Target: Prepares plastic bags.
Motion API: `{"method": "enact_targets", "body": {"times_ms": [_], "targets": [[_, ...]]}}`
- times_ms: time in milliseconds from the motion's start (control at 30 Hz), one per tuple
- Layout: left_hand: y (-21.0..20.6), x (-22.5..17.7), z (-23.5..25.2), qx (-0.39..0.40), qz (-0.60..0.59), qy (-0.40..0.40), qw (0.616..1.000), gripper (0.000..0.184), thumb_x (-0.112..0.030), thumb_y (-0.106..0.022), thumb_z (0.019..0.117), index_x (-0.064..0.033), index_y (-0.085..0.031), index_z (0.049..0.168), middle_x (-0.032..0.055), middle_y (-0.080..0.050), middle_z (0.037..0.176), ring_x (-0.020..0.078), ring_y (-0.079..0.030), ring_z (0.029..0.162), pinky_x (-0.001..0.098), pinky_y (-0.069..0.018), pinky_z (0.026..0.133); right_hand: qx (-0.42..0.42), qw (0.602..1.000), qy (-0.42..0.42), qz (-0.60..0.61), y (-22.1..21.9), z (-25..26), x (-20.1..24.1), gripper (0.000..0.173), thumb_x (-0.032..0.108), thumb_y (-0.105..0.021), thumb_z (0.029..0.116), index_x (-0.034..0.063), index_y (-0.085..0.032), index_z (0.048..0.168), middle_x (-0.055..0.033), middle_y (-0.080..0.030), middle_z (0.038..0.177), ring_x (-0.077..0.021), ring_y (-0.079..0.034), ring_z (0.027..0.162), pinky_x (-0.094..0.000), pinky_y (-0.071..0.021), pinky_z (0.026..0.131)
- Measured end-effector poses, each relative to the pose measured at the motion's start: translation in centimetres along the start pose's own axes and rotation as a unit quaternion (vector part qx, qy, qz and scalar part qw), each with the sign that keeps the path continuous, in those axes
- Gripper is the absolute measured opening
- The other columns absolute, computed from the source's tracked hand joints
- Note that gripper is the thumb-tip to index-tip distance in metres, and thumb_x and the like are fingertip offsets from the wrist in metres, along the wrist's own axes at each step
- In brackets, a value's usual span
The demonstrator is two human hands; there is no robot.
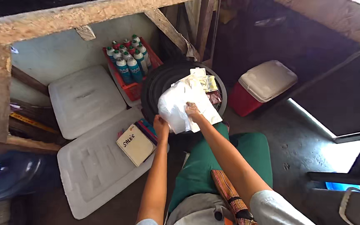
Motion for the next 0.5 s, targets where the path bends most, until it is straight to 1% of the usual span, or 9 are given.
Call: {"method": "enact_targets", "body": {"times_ms": [67,133,200,267,333,400,433,467,500], "targets": [[-0.3,0.1,0.0,0.006,-0.017,0.028,0.999,0.033,-0.011,-0.055,0.103,0.0098,-0.056,0.128,0.0302,-0.064,0.119,0.0388,-0.063,0.112,0.0554,-0.0486,0.098,-0.021,0.999,-0.002,0.034,0.0,0.5,-0.8,0.034,0.011,-0.05,0.1059,-0.0116,-0.057,0.13,-0.0341,-0.058,0.13,-0.0422,-0.057,0.123,-0.055,-0.0429,0.106],[0.1,0.5,-0.7,0.015,-0.111,0.091,0.99,0.034,-0.012,-0.05,0.1057,0.0092,-0.054,0.131,0.0264,-0.063,0.117,0.031,-0.062,0.105,0.0475,-0.0511,0.091,-0.021,0.995,-0.007,0.094,0.2,0.1,-1.1,0.035,0.016,-0.047,0.1078,-0.0072,-0.056,0.133,-0.03,-0.061,0.124,-0.0366,-0.062,0.111,-0.0508,-0.0495,0.096],[0.1,0.7,-1.8,0.045,-0.268,0.133,0.953,0.031,-0.016,-0.04,0.1099,0.0016,-0.05,0.133,0.0118,-0.062,0.106,0.0135,-0.061,0.088,0.0296,-0.053,0.074,0.02,0.978,-0.012,0.205,0.6,-0.7,-0.7,0.035,0.023,-0.045,0.1095,0.0025,-0.052,0.137,-0.0171,-0.062,0.113,-0.0228,-0.061,0.093,-0.0403,-0.053,0.081],[-0.1,0.1,-3.4,0.061,-0.374,0.135,0.915,0.023,-0.011,-0.033,0.1094,-0.0056,-0.047,0.126,0.0036,-0.063,0.095,0.0067,-0.062,0.078,0.022,-0.0532,0.063,0.077,0.95,-0.019,0.301,1.1,-1.9,0.1,0.028,0.016,-0.047,0.1076,0.0055,-0.052,0.133,-0.0094,-0.062,0.108,-0.0162,-0.061,0.088,-0.0361,-0.0527,0.079],[0.3,-1.1,-4.1,0.04,-0.305,0.085,0.948,0.023,-0.001,-0.04,0.1057,0.0028,-0.049,0.126,0.0077,-0.062,0.099,0.0089,-0.061,0.084,0.0243,-0.0539,0.072,0.071,0.961,0.004,0.266,1.4,-2.5,0.6,0.018,0.003,-0.05,0.1019,-0.0002,-0.056,0.119,-0.0087,-0.063,0.097,-0.0146,-0.061,0.083,-0.034,-0.0538,0.078],[0.6,-2.8,-3.8,0.006,-0.093,0.012,0.996,0.024,0.0,-0.056,0.0995,0.012,-0.058,0.12,0.0204,-0.064,0.106,0.0217,-0.062,0.097,0.0356,-0.0522,0.088,-0.013,0.995,0.058,0.082,2.0,-2.7,1.3,0.017,-0.001,-0.058,0.0968,-0.0089,-0.063,0.111,-0.0177,-0.066,0.096,-0.0215,-0.064,0.086,-0.0379,-0.0547,0.081],[0.6,-3.6,-3.6,-0.004,0.017,-0.014,1.0,0.027,-0.003,-0.062,0.0974,0.0138,-0.062,0.119,0.0284,-0.066,0.111,0.0333,-0.064,0.107,0.0462,-0.0494,0.097,-0.051,0.996,0.075,-0.025,2.1,-3.0,1.5,0.023,0.003,-0.062,0.0961,-0.0108,-0.066,0.114,-0.0263,-0.067,0.108,-0.0329,-0.066,0.102,-0.0478,-0.0523,0.093],[0.2,-3.9,-3.5,-0.002,0.098,-0.022,0.995,0.034,-0.007,-0.065,0.0969,0.0147,-0.061,0.123,0.0335,-0.064,0.119,0.0419,-0.062,0.116,0.0536,-0.0449,0.104,-0.072,0.989,0.085,-0.101,1.8,-3.4,1.3,0.033,0.007,-0.063,0.0973,-0.0117,-0.063,0.124,-0.0325,-0.064,0.124,-0.0418,-0.061,0.12,-0.0546,-0.0456,0.105],[-0.1,-3.9,-3.5,0.001,0.15,-0.022,0.988,0.037,-0.01,-0.066,0.0969,0.0141,-0.061,0.124,0.0349,-0.063,0.122,0.0454,-0.06,0.12,0.0566,-0.0432,0.106,-0.088,0.981,0.09,-0.145,1.2,-3.7,0.6,0.041,0.011,-0.064,0.0977,-0.0113,-0.059,0.132,-0.0345,-0.058,0.134,-0.0458,-0.055,0.129,-0.0574,-0.0406,0.111]]}}
Point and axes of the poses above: each hand's wrist, its own z-axis towards the middle knuckle, its own y-axis out of the back of the hand, x = y × z, the point moved 9 cm from there along z, towards the middle knuckle
